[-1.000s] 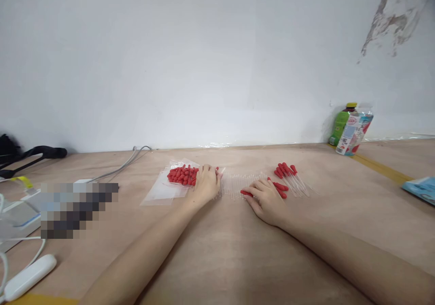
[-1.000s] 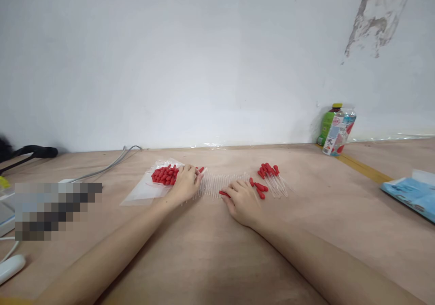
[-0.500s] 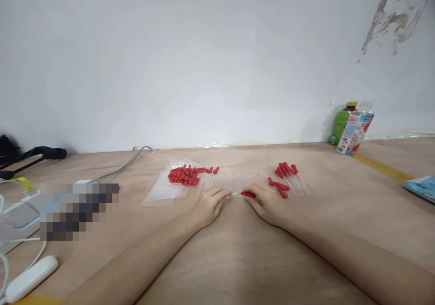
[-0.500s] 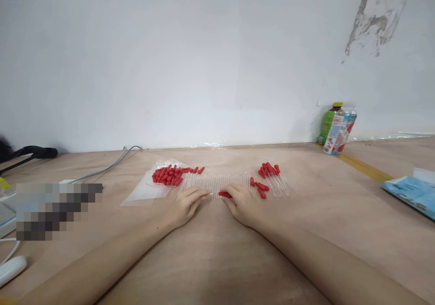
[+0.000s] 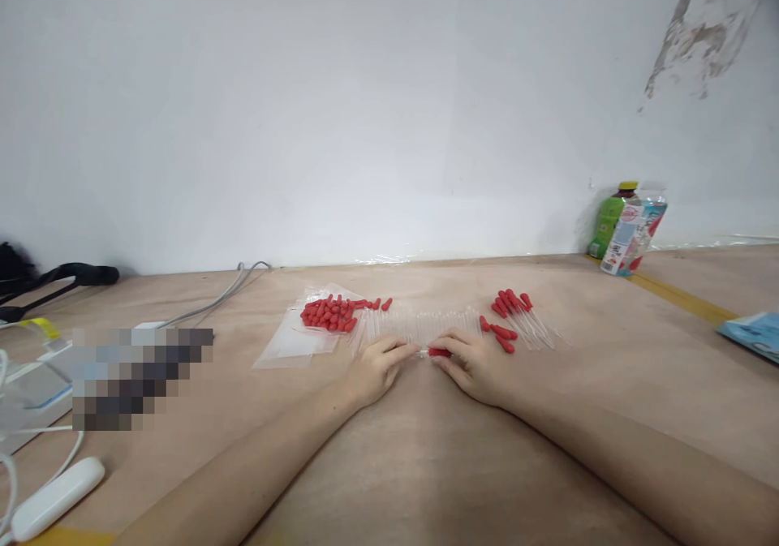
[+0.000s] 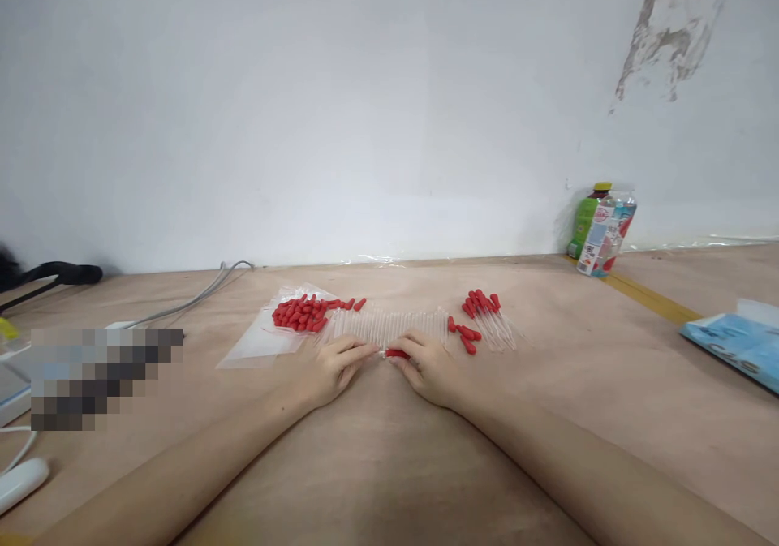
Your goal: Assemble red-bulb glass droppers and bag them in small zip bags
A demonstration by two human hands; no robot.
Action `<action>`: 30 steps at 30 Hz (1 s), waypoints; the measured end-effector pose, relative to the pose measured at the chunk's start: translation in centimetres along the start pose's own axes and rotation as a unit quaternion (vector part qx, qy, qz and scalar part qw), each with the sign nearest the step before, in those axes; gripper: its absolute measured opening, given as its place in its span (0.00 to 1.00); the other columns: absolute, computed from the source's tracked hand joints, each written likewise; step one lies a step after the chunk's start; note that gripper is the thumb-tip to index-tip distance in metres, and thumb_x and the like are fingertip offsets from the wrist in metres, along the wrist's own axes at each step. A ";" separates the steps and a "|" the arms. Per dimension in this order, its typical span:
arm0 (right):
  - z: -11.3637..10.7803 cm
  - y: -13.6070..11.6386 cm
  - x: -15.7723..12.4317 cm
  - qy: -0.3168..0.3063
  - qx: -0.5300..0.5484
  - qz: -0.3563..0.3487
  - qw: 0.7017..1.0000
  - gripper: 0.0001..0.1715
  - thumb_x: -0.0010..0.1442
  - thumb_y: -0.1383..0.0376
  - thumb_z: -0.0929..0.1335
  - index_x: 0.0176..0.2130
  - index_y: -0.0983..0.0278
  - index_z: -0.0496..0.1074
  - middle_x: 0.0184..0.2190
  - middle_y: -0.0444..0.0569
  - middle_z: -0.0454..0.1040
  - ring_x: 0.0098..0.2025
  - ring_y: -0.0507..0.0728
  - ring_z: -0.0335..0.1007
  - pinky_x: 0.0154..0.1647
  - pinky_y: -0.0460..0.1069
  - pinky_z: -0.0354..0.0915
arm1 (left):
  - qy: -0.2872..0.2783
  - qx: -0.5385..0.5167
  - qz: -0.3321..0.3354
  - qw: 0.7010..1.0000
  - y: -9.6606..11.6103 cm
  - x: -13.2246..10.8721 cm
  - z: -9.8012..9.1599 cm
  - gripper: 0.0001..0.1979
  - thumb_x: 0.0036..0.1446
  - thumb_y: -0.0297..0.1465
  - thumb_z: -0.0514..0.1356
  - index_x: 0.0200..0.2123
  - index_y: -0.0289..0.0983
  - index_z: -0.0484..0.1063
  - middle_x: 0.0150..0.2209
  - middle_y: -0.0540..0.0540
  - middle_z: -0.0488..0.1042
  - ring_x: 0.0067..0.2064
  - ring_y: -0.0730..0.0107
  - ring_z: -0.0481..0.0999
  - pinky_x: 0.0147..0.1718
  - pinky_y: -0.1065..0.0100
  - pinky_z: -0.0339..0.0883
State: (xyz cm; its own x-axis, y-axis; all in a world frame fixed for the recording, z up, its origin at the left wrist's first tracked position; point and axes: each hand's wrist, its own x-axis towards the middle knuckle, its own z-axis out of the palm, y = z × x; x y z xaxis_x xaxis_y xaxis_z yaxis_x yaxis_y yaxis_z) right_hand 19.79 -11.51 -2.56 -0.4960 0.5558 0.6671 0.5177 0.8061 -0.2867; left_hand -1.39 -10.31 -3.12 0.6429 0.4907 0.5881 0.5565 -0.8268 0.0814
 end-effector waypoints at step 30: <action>0.2 0.1 0.1 0.001 -0.026 -0.025 0.999 0.08 0.57 0.66 0.62 0.34 0.64 0.70 0.27 0.48 0.71 0.30 0.52 0.67 0.31 0.47 0.65 | -0.009 0.104 0.056 0.993 0.5 0.1 0.3 0.14 0.60 0.25 0.45 0.46 0.37 0.65 0.32 0.46 0.68 0.34 0.72 0.68 0.34 0.71 0.64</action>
State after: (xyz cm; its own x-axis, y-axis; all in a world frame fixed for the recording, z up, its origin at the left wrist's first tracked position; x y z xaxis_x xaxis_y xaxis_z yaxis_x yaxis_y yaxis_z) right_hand 19.60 -11.35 -2.67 -0.5202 0.5150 0.6814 0.5288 0.8207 -0.2166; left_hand -0.89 -10.61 -3.23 0.7157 0.4054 0.5687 0.5759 -0.8033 -0.1521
